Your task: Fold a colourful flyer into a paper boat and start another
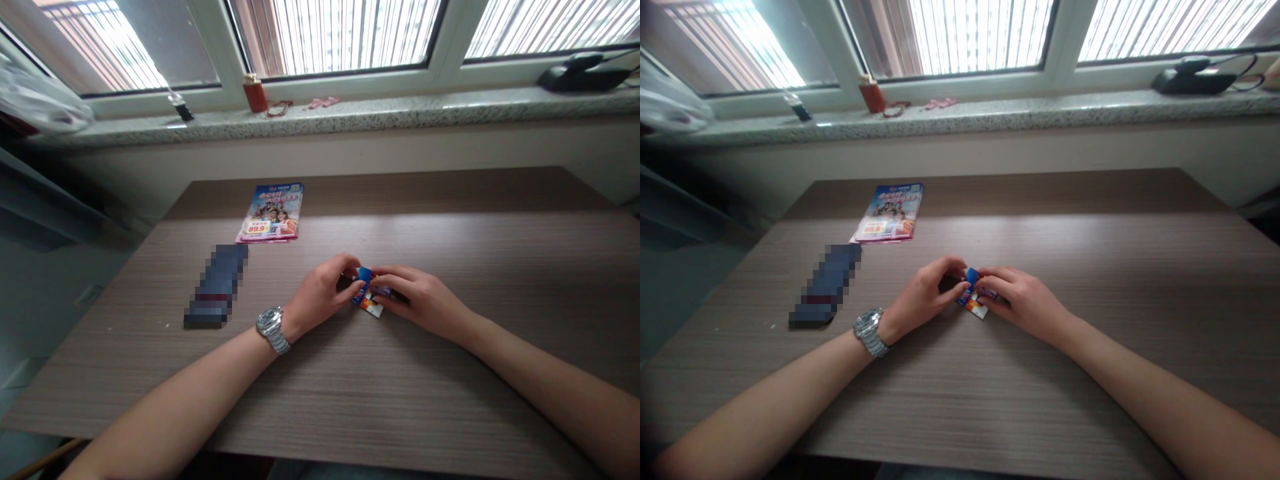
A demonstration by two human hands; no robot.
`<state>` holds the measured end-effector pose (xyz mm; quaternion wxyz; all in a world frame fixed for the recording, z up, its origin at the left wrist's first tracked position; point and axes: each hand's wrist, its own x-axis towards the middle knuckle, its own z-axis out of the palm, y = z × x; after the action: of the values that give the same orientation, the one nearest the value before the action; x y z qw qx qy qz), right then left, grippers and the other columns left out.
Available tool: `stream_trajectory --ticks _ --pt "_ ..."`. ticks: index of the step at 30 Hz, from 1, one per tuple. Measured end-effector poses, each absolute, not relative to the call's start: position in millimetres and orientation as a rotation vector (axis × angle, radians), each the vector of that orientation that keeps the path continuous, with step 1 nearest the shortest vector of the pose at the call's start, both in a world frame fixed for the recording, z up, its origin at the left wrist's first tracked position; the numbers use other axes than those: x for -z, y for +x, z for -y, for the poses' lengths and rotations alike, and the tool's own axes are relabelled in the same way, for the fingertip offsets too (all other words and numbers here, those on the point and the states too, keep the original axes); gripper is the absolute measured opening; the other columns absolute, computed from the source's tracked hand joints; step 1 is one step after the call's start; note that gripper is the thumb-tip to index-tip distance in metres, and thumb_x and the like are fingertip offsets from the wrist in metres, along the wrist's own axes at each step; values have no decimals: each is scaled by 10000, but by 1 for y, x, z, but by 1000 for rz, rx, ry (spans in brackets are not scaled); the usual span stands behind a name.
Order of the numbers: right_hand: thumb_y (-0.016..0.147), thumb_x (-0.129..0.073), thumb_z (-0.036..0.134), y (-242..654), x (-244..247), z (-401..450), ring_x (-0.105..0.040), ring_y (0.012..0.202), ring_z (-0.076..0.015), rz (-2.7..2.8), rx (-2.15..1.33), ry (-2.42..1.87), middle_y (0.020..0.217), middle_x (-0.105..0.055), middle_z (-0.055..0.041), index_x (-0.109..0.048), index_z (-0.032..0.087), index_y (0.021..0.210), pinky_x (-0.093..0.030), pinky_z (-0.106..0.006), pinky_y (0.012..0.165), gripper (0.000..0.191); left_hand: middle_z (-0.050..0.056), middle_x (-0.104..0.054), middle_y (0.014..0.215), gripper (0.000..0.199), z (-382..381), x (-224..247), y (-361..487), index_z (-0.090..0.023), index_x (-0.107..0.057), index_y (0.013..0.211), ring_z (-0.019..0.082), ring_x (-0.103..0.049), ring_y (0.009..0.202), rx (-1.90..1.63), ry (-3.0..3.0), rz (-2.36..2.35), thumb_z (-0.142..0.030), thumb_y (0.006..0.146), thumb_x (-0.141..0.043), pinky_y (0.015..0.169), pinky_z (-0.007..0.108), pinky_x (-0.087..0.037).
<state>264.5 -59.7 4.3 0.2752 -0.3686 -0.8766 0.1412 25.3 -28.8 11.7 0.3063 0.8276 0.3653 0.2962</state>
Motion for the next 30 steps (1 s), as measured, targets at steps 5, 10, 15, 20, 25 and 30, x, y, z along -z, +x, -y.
stream_trajectory --ticks 5,10,15,20,25,30 --pt "977 -607 292 265 -3 59 -697 1071 -218 2276 -431 -1050 1250 -690 -91 -595 248 1198 -575 -356 914 226 64 -642 1092 208 27 -12 25 -203 -644 1164 180 -630 982 -759 2348 -926 -234 961 -613 888 317 -521" --pt "981 -595 295 265 -3 59 -675 1123 -220 2289 -434 -1064 1287 -657 -98 -556 258 1338 -563 -360 956 360 84 -629 1112 258 25 -7 24 -209 -662 1208 212 -610 1021 -743 2459 -934 -255 959 -617 916 367 -522" --pt "988 -580 294 266 -2 60 -659 1160 -228 2322 -419 -1042 1342 -626 -117 -596 248 1322 -555 -382 990 338 91 -624 1125 256 26 -6 25 -208 -675 1203 223 -598 1047 -720 2482 -957 -277 966 -606 941 390 -522" --pt "994 -569 263 267 -1 59 -659 1153 -221 2341 -424 -1006 1312 -662 -109 -623 242 1295 -554 -385 989 306 104 -626 1180 272 26 -10 22 -214 -658 1228 232 -600 1105 -724 2503 -933 -273 970 -592 975 402 -521" --pt "988 -577 263 269 -2 57 -671 1132 -238 2346 -369 -1002 1270 -698 -107 -648 248 1283 -565 -411 966 305 119 -572 1407 417 24 -17 12 -234 -584 1339 270 -543 1289 -631 2605 -806 -386 953 -633 1101 465 -445" --pt "984 -576 256 269 -3 57 -674 1130 -241 2350 -369 -988 1279 -698 -104 -645 256 1298 -569 -420 961 322 131 -568 1423 618 22 -20 8 -235 -526 1409 301 -527 1316 -554 2643 -770 -465 871 -723 1113 486 -424"
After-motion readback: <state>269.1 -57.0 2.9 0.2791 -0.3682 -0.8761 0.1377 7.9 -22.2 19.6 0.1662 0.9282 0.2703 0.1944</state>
